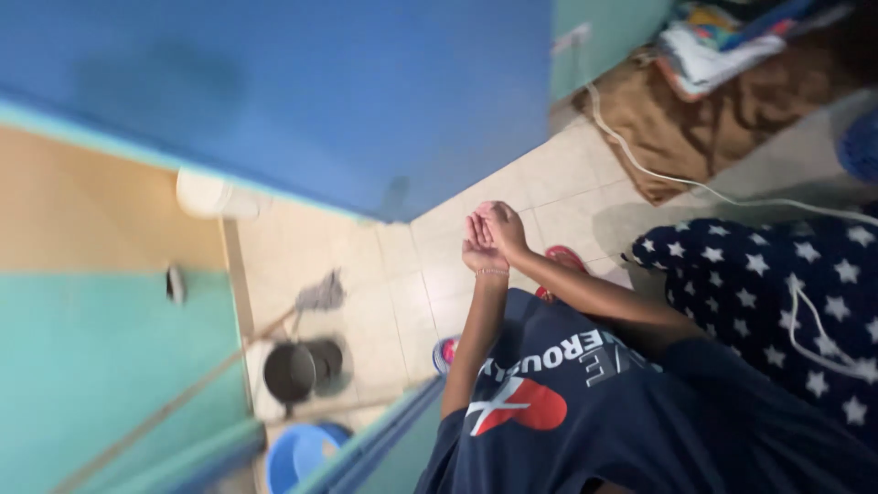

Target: The person dips a mop into a bucket of water, wrings the mop head by hand, and then mops the floor in a narrow hallway and a small bathroom area, moving a rug aside to clean underneath it.

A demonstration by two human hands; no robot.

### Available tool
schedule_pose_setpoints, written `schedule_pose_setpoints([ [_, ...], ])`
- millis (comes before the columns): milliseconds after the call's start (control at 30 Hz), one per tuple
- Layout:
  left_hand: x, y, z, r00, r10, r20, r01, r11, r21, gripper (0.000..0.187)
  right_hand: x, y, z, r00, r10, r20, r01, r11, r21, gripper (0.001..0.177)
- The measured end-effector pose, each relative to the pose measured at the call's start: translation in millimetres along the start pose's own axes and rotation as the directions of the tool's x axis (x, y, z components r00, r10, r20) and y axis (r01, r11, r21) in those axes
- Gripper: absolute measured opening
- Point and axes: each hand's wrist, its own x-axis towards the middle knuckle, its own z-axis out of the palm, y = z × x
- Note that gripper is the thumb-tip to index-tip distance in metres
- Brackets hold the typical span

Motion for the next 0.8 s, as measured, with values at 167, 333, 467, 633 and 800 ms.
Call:
schedule_pose_setpoints([
  [167, 14.0, 35.5, 0.6, 0.985, 0.126, -0.114, -0.15, 0.959, -0.239, 0.061, 37.5, 50.3, 26.5, 0.966, 0.176, 0.188, -0.178, 0.984, -0.006, 0.033],
  [333, 27.3, 64.2, -0.5, 0.976, 0.166, -0.142, -0.213, 0.867, -0.45, 0.053, 61.8, 73.8, 54.4, 0.879, 0.251, 0.406, -0.187, 0.964, -0.19, 0.037],
  [467, 33.5, 61.6, -6.9, 0.934, 0.296, -0.2, -0.358, 0.786, -0.504, 0.052, 63.9, 65.5, 68.0, 0.789, 0.343, 0.509, -0.202, 0.928, -0.313, 0.039],
  [633, 14.3, 56.4, -32.9, 0.884, 0.369, -0.287, -0.467, 0.671, -0.576, 0.053, 42.2, 57.1, 75.0, 0.684, 0.543, 0.487, -0.322, 0.824, -0.467, 0.044],
  [800, -27.6, 64.8, -66.5, 0.79, 0.459, -0.406, -0.61, 0.525, -0.593, 0.05, 2.8, 73.5, 76.8, 0.521, 0.662, 0.539, -0.37, 0.745, -0.555, 0.047],
])
